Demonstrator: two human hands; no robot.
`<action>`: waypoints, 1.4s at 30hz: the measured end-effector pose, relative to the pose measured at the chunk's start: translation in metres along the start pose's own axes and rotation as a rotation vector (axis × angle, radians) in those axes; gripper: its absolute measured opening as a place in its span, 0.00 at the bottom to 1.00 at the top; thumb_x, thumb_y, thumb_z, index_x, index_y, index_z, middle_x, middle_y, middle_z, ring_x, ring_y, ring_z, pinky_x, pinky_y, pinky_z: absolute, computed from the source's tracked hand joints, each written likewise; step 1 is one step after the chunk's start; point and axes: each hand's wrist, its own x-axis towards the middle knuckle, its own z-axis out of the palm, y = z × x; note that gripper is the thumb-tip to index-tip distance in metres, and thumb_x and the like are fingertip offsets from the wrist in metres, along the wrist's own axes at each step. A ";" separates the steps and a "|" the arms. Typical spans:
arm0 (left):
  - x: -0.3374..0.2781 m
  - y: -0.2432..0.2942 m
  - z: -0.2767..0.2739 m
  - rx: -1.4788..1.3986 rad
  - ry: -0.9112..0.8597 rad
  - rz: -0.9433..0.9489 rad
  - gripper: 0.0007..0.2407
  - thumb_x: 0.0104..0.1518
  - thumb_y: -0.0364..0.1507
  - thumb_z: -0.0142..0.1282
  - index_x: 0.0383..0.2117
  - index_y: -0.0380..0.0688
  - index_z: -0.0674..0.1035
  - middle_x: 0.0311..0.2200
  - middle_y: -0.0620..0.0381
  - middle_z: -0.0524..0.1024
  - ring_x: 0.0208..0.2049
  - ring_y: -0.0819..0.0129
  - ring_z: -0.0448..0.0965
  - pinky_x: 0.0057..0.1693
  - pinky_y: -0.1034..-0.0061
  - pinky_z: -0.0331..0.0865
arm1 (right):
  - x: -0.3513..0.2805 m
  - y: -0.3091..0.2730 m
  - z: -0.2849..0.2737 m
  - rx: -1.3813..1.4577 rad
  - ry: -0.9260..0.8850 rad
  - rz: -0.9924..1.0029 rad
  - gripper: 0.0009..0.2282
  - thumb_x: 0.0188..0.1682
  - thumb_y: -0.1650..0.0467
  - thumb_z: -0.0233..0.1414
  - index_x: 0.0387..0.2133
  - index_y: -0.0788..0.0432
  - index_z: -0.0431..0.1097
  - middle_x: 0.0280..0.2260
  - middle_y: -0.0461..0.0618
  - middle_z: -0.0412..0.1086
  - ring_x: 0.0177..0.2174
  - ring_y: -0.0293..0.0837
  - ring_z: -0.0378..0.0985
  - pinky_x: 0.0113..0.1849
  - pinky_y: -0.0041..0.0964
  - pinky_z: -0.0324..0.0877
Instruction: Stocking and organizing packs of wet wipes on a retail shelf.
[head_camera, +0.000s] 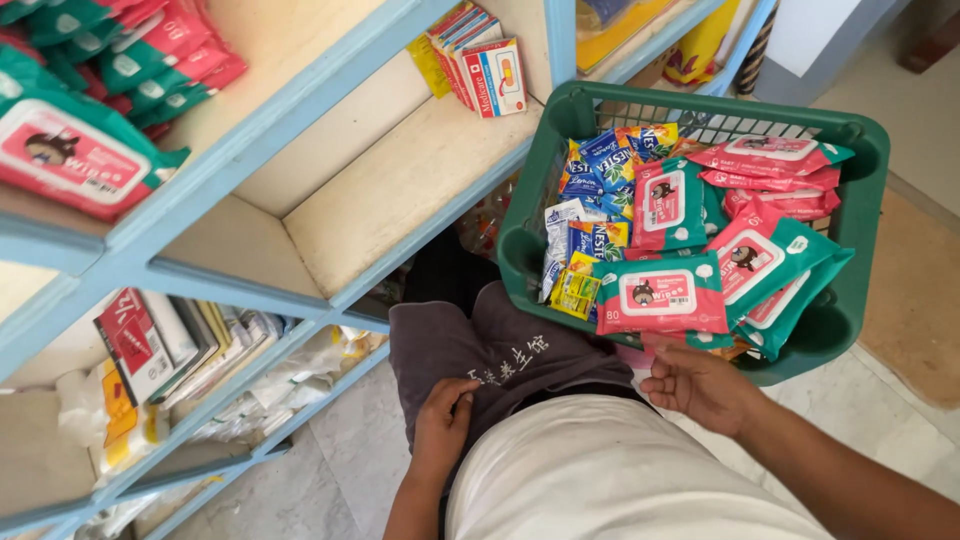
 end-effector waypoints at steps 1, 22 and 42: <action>0.006 -0.002 0.003 -0.016 -0.006 0.018 0.08 0.57 0.20 0.55 0.39 0.41 0.83 0.40 0.53 0.81 0.42 0.61 0.83 0.47 0.73 0.74 | 0.008 0.007 -0.004 0.132 0.070 0.005 0.14 0.50 0.67 0.52 0.48 0.54 0.72 0.26 0.46 0.71 0.32 0.49 0.80 0.35 0.42 0.74; 0.034 -0.089 0.032 -0.295 -0.081 -0.080 0.12 0.56 0.15 0.52 0.42 0.39 0.83 0.37 0.54 0.80 0.33 0.70 0.82 0.43 0.79 0.75 | 0.119 -0.001 -0.007 0.396 0.340 -0.210 0.13 0.52 0.57 0.56 0.29 0.52 0.70 0.24 0.45 0.70 0.31 0.48 0.77 0.32 0.43 0.71; 0.035 -0.064 -0.026 -0.684 -0.028 0.079 0.18 0.63 0.14 0.52 0.59 0.35 0.74 0.54 0.49 0.73 0.49 0.71 0.77 0.56 0.75 0.69 | 0.066 -0.037 0.193 -0.359 -0.755 -0.349 0.13 0.48 0.72 0.57 0.46 0.62 0.76 0.45 0.52 0.79 0.48 0.46 0.80 0.52 0.47 0.71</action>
